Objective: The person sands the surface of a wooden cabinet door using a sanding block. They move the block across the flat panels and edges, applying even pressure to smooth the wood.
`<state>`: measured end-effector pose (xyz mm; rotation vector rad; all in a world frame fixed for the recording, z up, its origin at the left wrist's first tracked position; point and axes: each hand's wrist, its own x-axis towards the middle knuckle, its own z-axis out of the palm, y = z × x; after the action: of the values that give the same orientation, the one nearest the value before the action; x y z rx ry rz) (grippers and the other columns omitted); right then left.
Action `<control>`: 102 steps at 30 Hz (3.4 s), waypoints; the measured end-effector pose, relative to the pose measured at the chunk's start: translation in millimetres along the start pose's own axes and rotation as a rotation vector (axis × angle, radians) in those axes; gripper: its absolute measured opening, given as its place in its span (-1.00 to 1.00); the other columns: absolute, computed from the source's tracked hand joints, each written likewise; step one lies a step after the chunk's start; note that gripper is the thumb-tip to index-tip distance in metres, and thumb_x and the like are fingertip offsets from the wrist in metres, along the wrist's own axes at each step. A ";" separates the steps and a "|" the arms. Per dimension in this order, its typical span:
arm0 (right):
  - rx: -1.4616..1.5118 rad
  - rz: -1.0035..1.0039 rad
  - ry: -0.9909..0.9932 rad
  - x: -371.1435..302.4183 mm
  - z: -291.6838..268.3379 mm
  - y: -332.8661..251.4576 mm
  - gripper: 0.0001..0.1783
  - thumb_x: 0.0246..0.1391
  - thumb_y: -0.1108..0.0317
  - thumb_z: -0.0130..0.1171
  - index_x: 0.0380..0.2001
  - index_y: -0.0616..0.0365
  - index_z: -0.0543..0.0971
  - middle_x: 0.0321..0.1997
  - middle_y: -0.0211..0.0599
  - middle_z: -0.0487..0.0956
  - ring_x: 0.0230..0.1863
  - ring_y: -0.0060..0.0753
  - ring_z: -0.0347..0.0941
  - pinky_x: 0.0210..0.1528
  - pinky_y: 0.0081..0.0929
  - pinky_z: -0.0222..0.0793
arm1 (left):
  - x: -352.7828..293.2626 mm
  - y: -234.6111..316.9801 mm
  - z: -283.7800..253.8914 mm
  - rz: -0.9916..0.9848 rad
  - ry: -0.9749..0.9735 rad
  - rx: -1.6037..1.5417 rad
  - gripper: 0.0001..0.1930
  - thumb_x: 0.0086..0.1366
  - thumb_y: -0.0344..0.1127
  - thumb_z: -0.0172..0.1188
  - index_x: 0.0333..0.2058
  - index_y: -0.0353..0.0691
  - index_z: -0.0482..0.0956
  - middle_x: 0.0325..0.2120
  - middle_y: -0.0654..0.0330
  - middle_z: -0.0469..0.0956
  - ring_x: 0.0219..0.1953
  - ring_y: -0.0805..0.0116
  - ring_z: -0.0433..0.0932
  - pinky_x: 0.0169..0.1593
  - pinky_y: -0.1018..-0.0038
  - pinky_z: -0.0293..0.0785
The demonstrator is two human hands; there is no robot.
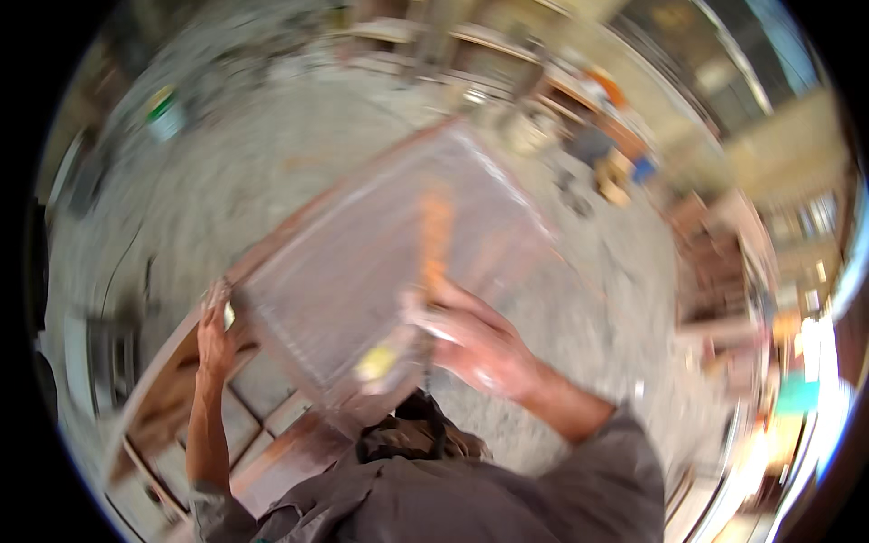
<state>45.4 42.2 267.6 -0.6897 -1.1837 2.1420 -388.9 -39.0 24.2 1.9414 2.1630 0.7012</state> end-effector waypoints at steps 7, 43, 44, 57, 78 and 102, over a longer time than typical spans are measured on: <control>-0.498 -0.108 0.076 -95.2 27.6 -91.9 -0.76 0.45 0.29 -0.05 0.00 0.23 0.35 0.10 0.07 0.54 0.06 0.05 0.62 0.19 -0.08 0.49 | 22.0 -24.1 16.3 0.207 -0.028 -0.032 -0.45 0.29 -0.46 0.16 0.28 -0.31 0.45 0.28 -0.11 0.46 0.35 -0.07 0.40 0.41 0.15 0.29; -1.397 -0.054 -0.295 -39.5 45.7 -53.6 -0.78 0.30 0.32 0.15 -0.26 0.28 0.41 -0.51 -0.12 0.51 -0.53 -0.41 0.48 -0.54 -0.35 0.36 | 76.0 71.8 40.7 0.174 -0.093 0.156 -0.35 0.23 -0.64 0.06 0.34 -0.27 0.36 0.38 -0.05 0.33 0.48 -0.06 0.19 0.51 0.05 0.09; -1.479 -0.102 -0.373 -25.1 61.2 -42.3 -0.78 0.31 0.32 0.14 -0.25 0.28 0.41 -0.49 -0.11 0.51 -0.53 -0.41 0.47 -0.54 -0.36 0.35 | 73.0 75.2 40.0 0.052 -0.135 0.186 -0.35 0.23 -0.64 0.06 0.34 -0.27 0.35 0.39 -0.05 0.33 0.48 -0.07 0.18 0.50 0.07 0.10; -1.676 -0.417 -0.734 31.6 113.2 3.0 -0.72 0.33 0.32 0.10 -0.03 0.29 0.40 -0.23 0.05 0.55 -0.51 -0.45 0.45 -0.51 -0.45 0.33 | 68.6 87.1 41.6 -0.361 -0.132 0.036 -0.34 0.27 -0.55 0.04 0.38 -0.06 0.36 0.29 -0.07 0.45 0.35 -0.18 0.35 0.40 0.10 0.31; -1.725 -0.357 0.183 4.0 -77.2 180.7 -0.71 0.07 0.51 0.31 -0.10 0.14 0.65 -0.04 -0.18 0.49 -0.10 -0.01 0.44 -0.02 -0.07 0.33 | -16.7 24.6 17.1 -0.205 0.178 0.222 -0.22 0.02 -0.68 0.14 0.33 -0.34 0.36 0.42 -0.09 0.25 0.50 -0.03 0.14 0.55 0.15 0.08; -1.885 0.329 -0.013 -176.8 -184.2 236.8 -0.82 0.16 0.28 0.15 -0.22 0.08 0.61 -0.23 -0.15 0.65 -0.14 0.06 0.57 -0.01 0.05 0.40 | -23.5 26.2 15.7 -0.492 0.278 0.121 -0.31 0.16 -0.57 0.17 0.33 -0.42 0.33 0.42 -0.10 0.25 0.48 -0.04 0.18 0.52 0.17 0.14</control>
<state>235.0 -80.6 2.6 -1.5536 -3.0382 0.5182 -355.4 -56.6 17.2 1.3207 2.7562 0.7939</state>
